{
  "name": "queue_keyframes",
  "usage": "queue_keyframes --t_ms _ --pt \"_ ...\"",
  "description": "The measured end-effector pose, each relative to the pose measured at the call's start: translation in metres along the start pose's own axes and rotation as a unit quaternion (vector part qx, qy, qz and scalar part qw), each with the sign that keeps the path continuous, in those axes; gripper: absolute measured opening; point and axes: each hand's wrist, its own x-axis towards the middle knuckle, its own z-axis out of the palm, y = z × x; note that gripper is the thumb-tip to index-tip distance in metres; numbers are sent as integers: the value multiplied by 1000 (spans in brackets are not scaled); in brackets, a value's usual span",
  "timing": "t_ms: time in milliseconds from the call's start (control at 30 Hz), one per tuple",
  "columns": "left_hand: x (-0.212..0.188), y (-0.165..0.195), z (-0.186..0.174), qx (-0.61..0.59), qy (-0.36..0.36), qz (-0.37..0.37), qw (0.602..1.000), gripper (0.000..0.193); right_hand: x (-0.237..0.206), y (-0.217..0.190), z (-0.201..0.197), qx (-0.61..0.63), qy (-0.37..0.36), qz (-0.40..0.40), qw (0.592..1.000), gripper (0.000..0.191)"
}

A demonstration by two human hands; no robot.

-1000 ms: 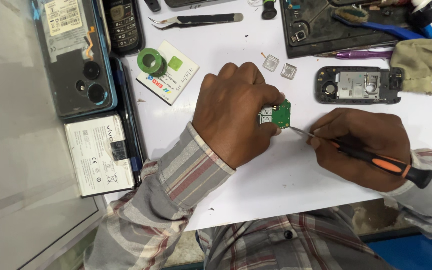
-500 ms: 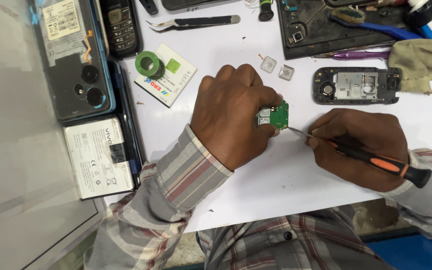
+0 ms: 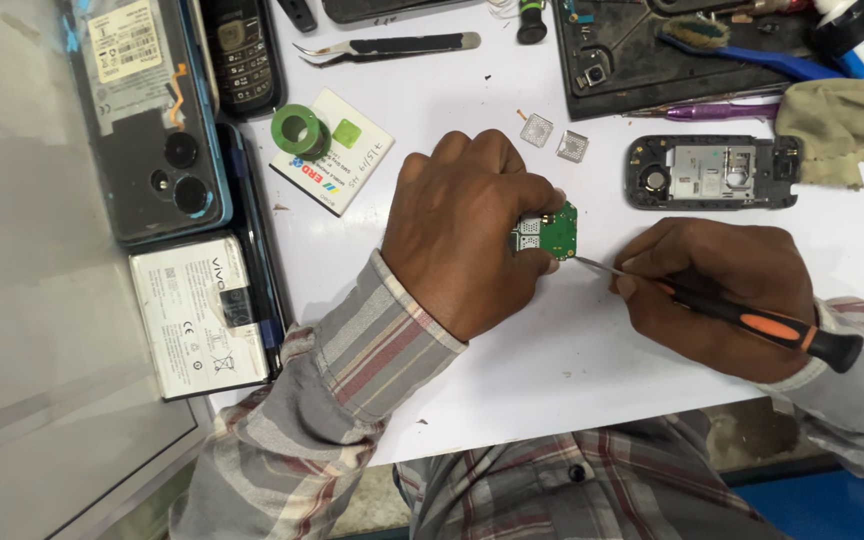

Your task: The person cleans the screen of a disassembled mobile phone with a cloth, then uses a screwdriver to remove screws and small metal shields from the phone's circuit board. The person continues to unscrew components from the board.

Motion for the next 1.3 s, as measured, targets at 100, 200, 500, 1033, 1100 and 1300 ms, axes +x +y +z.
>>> queue_keyframes --t_ms 100,200,500,1033,1100,1300 --pt "-1 0 0 -5 7 2 1000 40 0 0 0 4 2 -1 1000 13" --pt "0 0 0 -3 4 2 1000 38 -1 0 1 10 4 2 1000 13" --pt "0 0 1 0 10 9 1000 39 0 0 1 19 -2 -2 1000 13" --pt "-1 0 0 1 8 5 1000 39 -1 1 0 22 -7 11 1000 15" --pt "0 1 0 -1 6 0 1000 39 -1 2 0 27 -9 14 999 14" --pt "-1 0 -1 0 11 11 1000 39 -3 4 2 25 6 1 1000 14"
